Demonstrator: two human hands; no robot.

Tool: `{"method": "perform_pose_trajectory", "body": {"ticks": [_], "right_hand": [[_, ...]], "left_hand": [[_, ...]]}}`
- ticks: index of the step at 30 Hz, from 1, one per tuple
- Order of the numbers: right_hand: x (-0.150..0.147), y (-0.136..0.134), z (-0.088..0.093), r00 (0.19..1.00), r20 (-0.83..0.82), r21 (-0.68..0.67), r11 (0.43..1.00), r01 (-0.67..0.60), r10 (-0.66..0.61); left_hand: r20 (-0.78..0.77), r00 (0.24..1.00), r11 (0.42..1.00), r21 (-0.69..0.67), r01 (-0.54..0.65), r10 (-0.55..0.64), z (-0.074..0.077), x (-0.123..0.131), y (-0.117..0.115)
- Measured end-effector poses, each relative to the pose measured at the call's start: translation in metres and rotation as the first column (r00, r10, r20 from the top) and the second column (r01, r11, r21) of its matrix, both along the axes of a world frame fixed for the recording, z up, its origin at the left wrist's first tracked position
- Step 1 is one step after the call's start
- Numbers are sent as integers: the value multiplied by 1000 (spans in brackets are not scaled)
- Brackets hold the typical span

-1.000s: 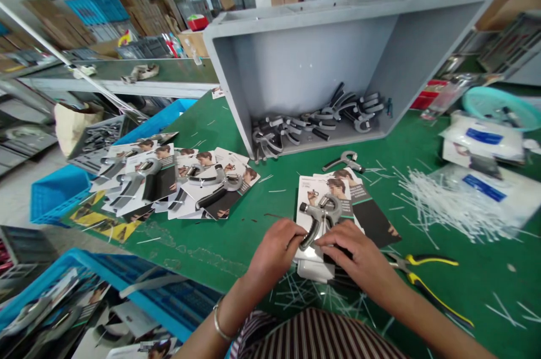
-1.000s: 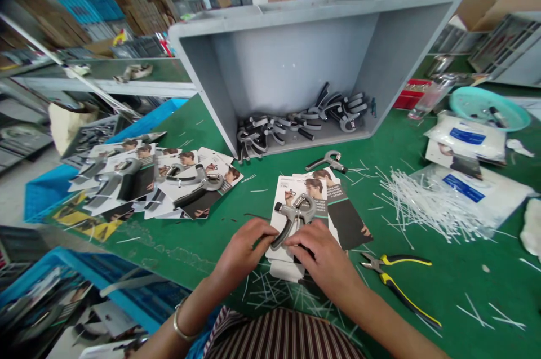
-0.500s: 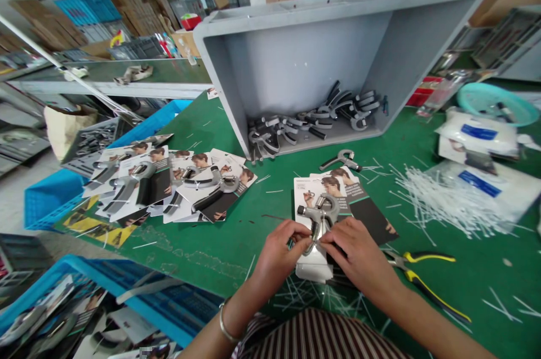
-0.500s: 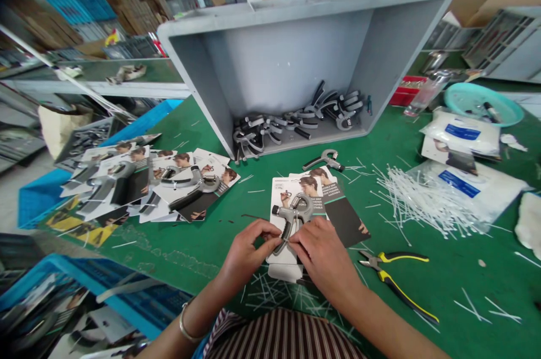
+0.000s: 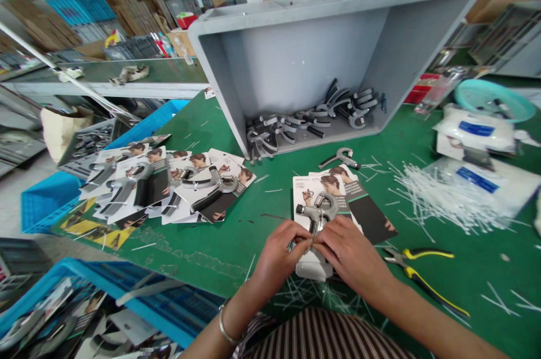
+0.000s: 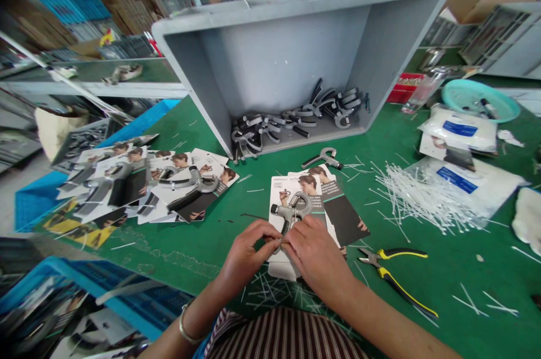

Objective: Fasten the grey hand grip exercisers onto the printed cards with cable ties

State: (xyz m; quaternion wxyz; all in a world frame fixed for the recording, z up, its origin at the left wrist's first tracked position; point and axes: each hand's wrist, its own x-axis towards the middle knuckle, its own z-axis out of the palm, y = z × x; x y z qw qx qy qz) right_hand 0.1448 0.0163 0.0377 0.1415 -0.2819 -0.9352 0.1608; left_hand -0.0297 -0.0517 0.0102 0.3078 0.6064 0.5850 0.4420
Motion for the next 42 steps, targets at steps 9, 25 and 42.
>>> {"method": "perform_pose_trajectory", "body": {"ticks": [9, 25, 42], "right_hand": [[4, 0, 2, 1000, 22, 6, 1000, -5, 5], [3, 0, -3, 993, -109, -103, 994, 22, -33], [5, 1, -9, 968, -242, -201, 980, 12, -61]], "left_hand": [[163, 984, 995, -74, -64, 75, -1, -4, -1], [242, 969, 993, -112, -22, 48, -6, -5, 1], [203, 979, 996, -87, 29, -11, 0, -5, 2]]}}
